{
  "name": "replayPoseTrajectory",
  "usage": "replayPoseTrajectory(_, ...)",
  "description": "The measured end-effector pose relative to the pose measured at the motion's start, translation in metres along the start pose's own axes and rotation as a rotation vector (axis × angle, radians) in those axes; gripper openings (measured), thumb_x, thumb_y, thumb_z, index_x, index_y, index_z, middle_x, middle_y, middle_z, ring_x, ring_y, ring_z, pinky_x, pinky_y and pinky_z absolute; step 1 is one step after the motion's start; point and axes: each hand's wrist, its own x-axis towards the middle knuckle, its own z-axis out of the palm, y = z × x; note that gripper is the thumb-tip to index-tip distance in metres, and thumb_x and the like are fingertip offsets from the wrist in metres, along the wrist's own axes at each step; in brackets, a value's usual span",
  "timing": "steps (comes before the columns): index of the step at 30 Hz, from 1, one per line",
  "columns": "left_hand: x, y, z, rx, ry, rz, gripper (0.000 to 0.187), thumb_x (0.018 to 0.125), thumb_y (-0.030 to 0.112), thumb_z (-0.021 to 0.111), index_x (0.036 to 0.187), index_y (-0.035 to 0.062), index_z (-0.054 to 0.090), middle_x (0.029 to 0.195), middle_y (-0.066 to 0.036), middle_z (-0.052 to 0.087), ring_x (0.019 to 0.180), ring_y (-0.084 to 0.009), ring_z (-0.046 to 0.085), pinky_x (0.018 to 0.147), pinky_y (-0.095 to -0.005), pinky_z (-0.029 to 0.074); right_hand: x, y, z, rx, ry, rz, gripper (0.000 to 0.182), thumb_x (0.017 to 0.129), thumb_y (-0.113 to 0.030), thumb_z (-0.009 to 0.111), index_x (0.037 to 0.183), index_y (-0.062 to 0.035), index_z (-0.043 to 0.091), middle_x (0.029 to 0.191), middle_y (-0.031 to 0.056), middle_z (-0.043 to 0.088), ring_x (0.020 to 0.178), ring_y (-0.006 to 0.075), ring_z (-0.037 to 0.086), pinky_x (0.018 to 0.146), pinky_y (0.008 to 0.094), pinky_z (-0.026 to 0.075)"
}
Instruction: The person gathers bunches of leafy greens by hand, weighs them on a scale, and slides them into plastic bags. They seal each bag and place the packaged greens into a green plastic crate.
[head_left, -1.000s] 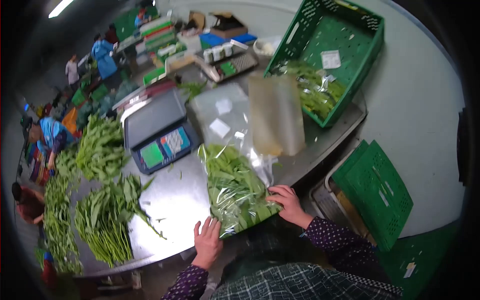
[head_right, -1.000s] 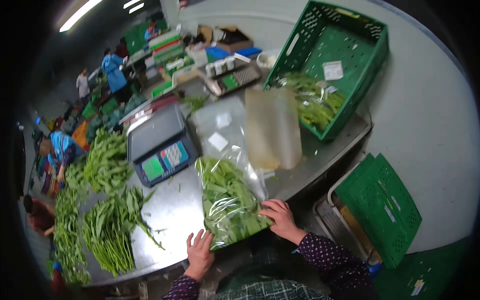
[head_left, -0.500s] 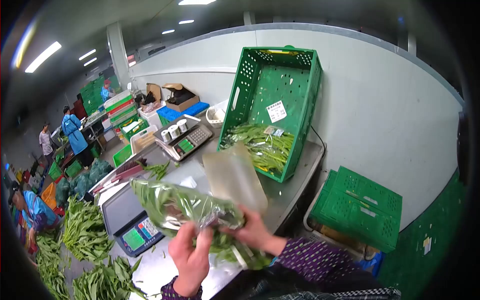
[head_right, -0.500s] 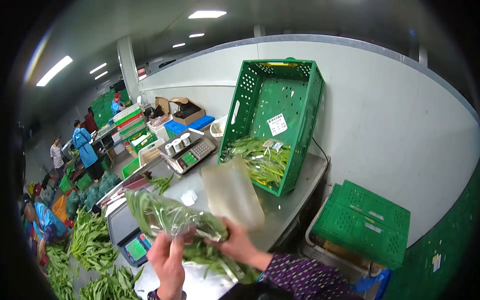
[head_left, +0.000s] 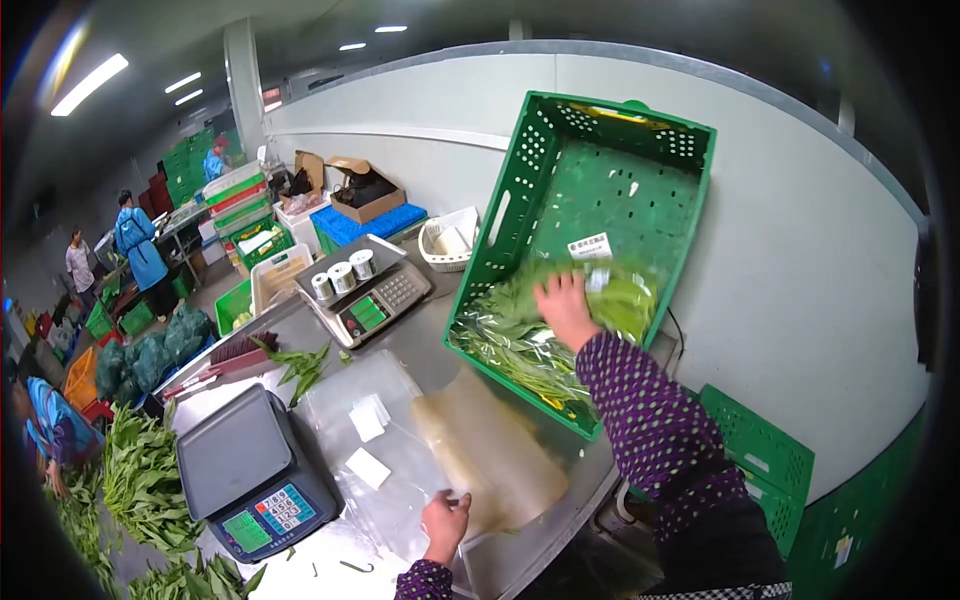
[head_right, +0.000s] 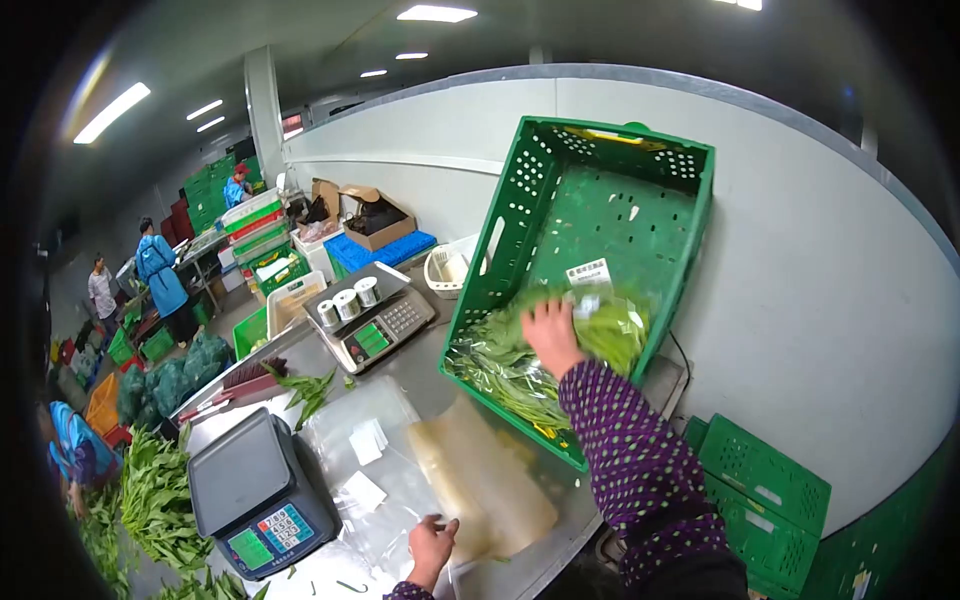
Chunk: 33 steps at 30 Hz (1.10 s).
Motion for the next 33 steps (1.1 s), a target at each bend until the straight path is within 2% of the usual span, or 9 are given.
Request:
replayPoseTrajectory(8, 0.015, -0.017, 0.024, 0.060, -0.109, 0.012, 0.062, 0.079, 0.050, 0.070, 0.105, -0.0070, 0.066, 0.072, -0.011, 0.070, 0.063, -0.0198, 0.068, 0.066, -0.0309, 0.053, -0.029, 0.012, 0.037, 0.571, -0.154, 0.198, 0.055, 0.068, -0.007, 0.065, 0.122, -0.0092, 0.055, 0.103, 0.0118, 0.056, 0.096, 0.0344, 0.054, 0.083, 0.0472, 0.044)
replayPoseTrajectory(11, 0.009, 0.009, 0.030, -0.347, -0.310, -0.118, 0.041, 0.089, 0.035, 0.064, 0.099, -0.0042, 0.069, 0.080, -0.011, 0.071, 0.058, -0.0160, 0.065, 0.054, -0.0289, 0.052, -0.036, -0.011, -0.005, 0.353, -0.029, 0.039, 0.057, 0.074, -0.019, 0.068, 0.125, -0.0010, 0.051, 0.118, 0.0175, 0.056, 0.109, 0.0348, 0.053, 0.091, 0.0453, 0.042)
replayPoseTrajectory(14, 0.009, 0.029, 0.035, -0.585, -0.259, -0.241, 0.053, 0.088, 0.049, 0.058, 0.101, -0.0020, 0.068, 0.075, -0.011, 0.071, 0.061, -0.0182, 0.068, 0.058, -0.0322, 0.055, -0.053, -0.045, -0.050, 0.795, 0.067, 0.007, 0.055, 0.077, -0.025, 0.069, 0.124, -0.0026, 0.053, 0.118, 0.0181, 0.058, 0.109, 0.0356, 0.054, 0.090, 0.0465, 0.043)
replayPoseTrajectory(16, 0.016, 0.039, 0.041, -0.490, -0.253, -0.207, 0.050, 0.088, 0.047, 0.058, 0.095, -0.0015, 0.069, 0.075, -0.015, 0.069, 0.063, -0.0239, 0.069, 0.060, -0.0358, 0.055, -0.084, -0.089, -0.086, 1.046, -0.575, 0.000, 0.045, 0.081, -0.028, 0.069, 0.117, -0.0037, 0.058, 0.106, 0.0169, 0.063, 0.093, 0.0356, 0.060, 0.081, 0.0453, 0.048)
replayPoseTrajectory(18, 0.033, 0.025, 0.067, -0.320, -0.255, -0.023, 0.040, 0.085, 0.038, 0.058, 0.088, -0.0009, 0.069, 0.075, -0.021, 0.068, 0.065, -0.0319, 0.068, 0.063, -0.0415, 0.054, -0.115, -0.139, -0.091, 1.429, -0.437, -0.004, 0.035, 0.082, -0.025, 0.070, 0.110, -0.0046, 0.063, 0.097, 0.0153, 0.065, 0.078, 0.0340, 0.062, 0.071, 0.0424, 0.050)
replayPoseTrajectory(19, 0.035, 0.018, 0.072, -0.353, -0.187, 0.022, 0.030, 0.082, 0.027, 0.056, 0.085, -0.0007, 0.069, 0.075, -0.025, 0.066, 0.067, -0.0372, 0.066, 0.067, -0.0460, 0.053, -0.113, -0.147, -0.106, 1.404, -0.465, -0.021, 0.031, 0.084, -0.017, 0.070, 0.109, -0.0003, 0.063, 0.091, 0.0161, 0.066, 0.073, 0.0227, 0.063, 0.068, 0.0318, 0.051)
replayPoseTrajectory(24, -0.023, 0.003, -0.032, -0.590, 0.053, -0.060, 0.024, 0.085, 0.018, 0.051, 0.081, -0.0014, 0.065, 0.067, -0.022, 0.064, 0.064, -0.0361, 0.066, 0.064, -0.0460, 0.052, -0.110, -0.143, -0.100, 1.598, -0.452, 0.149, 0.037, 0.081, -0.004, 0.068, 0.116, 0.0015, 0.057, 0.098, 0.0116, 0.061, 0.072, 0.0183, 0.058, 0.062, 0.0290, 0.049)
replayPoseTrajectory(30, -0.096, -0.127, -0.088, -0.192, 0.393, -0.055, 0.035, 0.090, 0.033, 0.055, 0.099, 0.0009, 0.064, 0.083, -0.017, 0.069, 0.071, -0.0303, 0.067, 0.068, -0.0418, 0.053, -0.086, -0.234, -0.197, 1.622, -0.307, -0.260, 0.031, 0.083, -0.005, 0.065, 0.113, 0.0009, 0.058, 0.097, 0.0103, 0.062, 0.071, 0.0159, 0.060, 0.062, 0.0288, 0.050)
replayPoseTrajectory(33, -0.187, -0.152, -0.176, 0.060, 0.755, -0.474, 0.045, 0.085, 0.041, 0.063, 0.110, 0.0032, 0.061, 0.095, -0.019, 0.068, 0.084, -0.0343, 0.066, 0.075, -0.0437, 0.052, -0.105, -0.304, -0.278, 1.852, -0.717, -0.455, 0.026, 0.083, -0.012, 0.067, 0.106, -0.0004, 0.064, 0.086, 0.0102, 0.065, 0.071, 0.0190, 0.064, 0.065, 0.0285, 0.051)
